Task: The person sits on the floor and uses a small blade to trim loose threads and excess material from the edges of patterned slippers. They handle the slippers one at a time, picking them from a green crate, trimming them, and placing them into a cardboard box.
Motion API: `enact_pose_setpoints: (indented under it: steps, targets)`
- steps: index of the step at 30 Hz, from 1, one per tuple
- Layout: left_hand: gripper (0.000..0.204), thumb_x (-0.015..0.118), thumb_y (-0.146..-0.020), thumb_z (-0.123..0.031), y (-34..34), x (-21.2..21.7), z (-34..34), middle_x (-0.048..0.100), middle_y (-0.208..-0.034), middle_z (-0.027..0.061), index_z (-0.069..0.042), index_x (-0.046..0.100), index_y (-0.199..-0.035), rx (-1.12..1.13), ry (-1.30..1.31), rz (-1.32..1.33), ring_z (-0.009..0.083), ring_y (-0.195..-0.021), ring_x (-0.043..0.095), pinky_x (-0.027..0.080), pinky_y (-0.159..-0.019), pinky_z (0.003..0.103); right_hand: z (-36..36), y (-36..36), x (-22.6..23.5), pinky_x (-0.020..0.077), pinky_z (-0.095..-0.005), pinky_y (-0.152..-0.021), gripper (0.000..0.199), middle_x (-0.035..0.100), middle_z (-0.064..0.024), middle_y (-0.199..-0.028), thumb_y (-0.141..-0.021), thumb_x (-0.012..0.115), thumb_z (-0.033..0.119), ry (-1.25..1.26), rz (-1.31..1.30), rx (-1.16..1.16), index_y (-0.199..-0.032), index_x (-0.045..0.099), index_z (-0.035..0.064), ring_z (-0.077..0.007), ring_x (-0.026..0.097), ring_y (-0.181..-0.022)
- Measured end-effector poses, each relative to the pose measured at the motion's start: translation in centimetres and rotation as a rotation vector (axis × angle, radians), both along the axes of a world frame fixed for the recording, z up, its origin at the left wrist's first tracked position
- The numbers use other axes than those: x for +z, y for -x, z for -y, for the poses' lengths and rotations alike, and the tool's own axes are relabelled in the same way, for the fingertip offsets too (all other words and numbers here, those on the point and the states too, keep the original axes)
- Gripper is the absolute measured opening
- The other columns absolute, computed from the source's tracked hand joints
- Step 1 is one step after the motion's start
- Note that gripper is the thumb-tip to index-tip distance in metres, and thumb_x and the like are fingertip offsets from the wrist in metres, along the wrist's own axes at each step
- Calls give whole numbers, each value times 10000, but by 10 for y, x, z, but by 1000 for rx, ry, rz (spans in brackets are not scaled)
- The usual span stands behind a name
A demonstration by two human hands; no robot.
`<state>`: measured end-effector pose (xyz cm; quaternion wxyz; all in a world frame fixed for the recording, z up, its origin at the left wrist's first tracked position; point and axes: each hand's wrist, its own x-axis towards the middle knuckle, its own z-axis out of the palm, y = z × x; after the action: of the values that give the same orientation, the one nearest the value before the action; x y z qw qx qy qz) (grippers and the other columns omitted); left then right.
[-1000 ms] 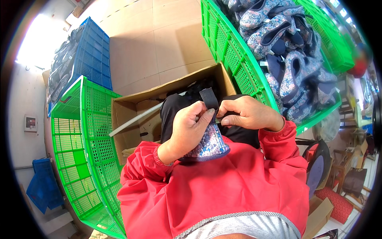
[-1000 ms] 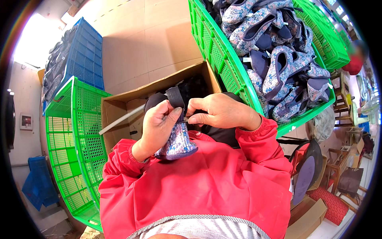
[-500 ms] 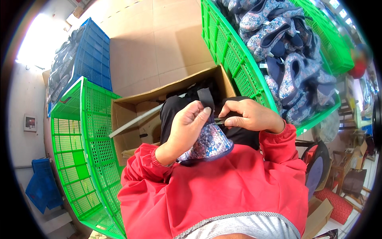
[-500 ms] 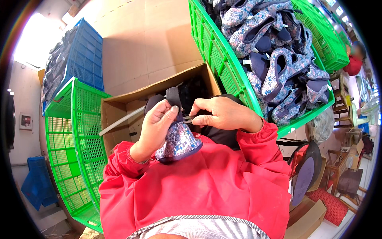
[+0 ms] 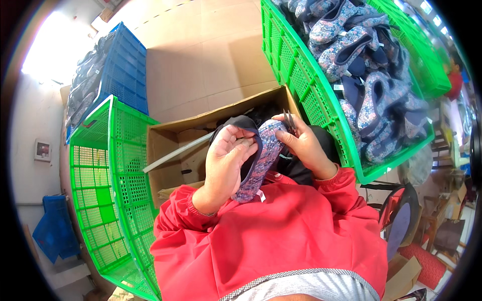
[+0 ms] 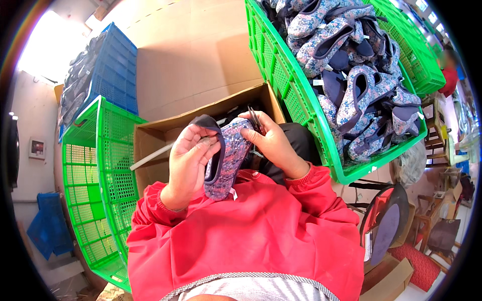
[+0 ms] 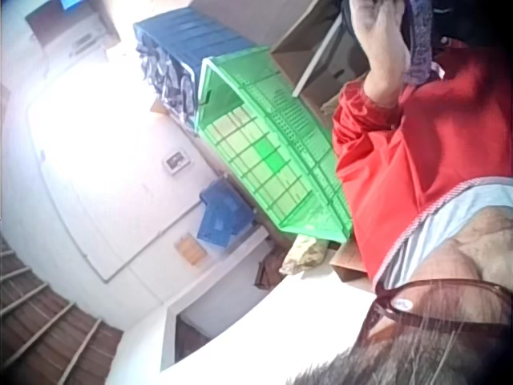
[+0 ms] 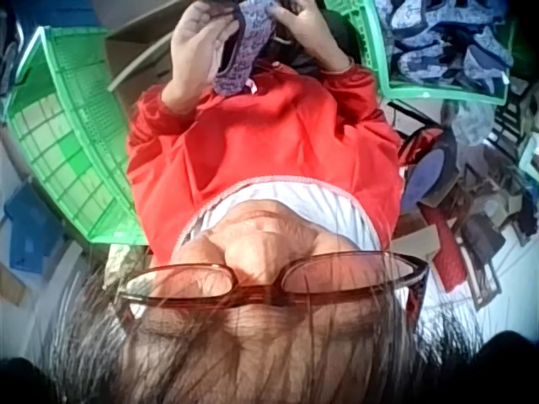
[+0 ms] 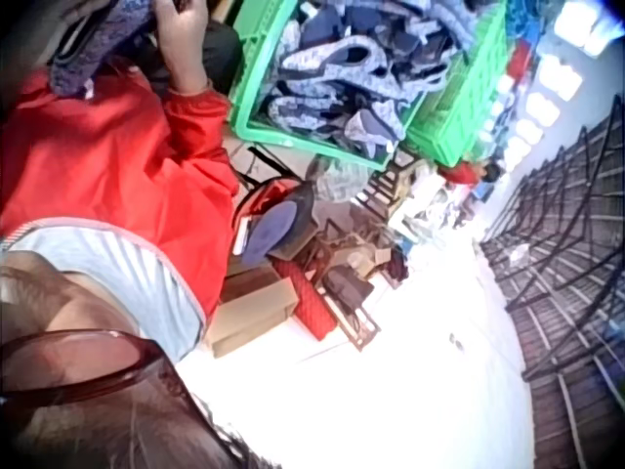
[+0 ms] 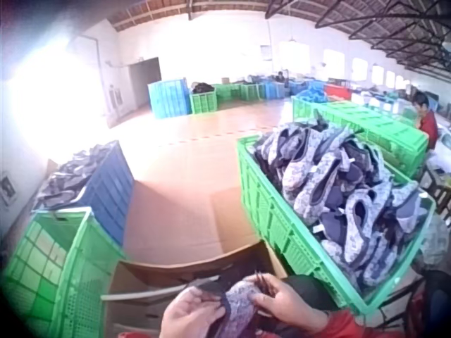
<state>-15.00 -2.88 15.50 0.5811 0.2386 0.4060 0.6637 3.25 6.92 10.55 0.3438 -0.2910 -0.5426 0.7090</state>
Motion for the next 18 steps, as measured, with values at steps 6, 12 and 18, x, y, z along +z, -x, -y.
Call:
enact_pose_setpoints:
  steps: [6, 12, 18]
  targets:
    - [360, 527, -925, 87, 29, 6, -10, 569, -1234, 143, 59, 505, -1283, -229, 129, -498, 195, -1047, 661, 572, -882, 301, 18, 31, -39, 249, -185, -443, 263, 560, 62, -822, -1022, 584, 218, 375, -159, 48, -1253, 562, 95, -3, 359, -519]
    - [425, 704, -826, -33, 62, -76, -14, 683, -1045, 82, 38, 575, -1225, -443, 386, -994, 74, -679, 591, 498, -594, 250, 69, 60, -130, 300, -200, -448, 273, 582, 36, -892, -1006, 595, 169, 633, -133, -81, -1265, 530, 110, -30, 420, -543]
    - [439, 784, -780, -16, 55, -110, -1, 650, -999, 54, 9, 577, -1166, -413, 271, -993, 85, -829, 597, 526, -734, 258, 62, 49, -150, 442, -206, -608, 271, 612, 0, -1001, -951, 585, 62, 575, 9, -61, -1220, 559, 65, -66, 567, -799]
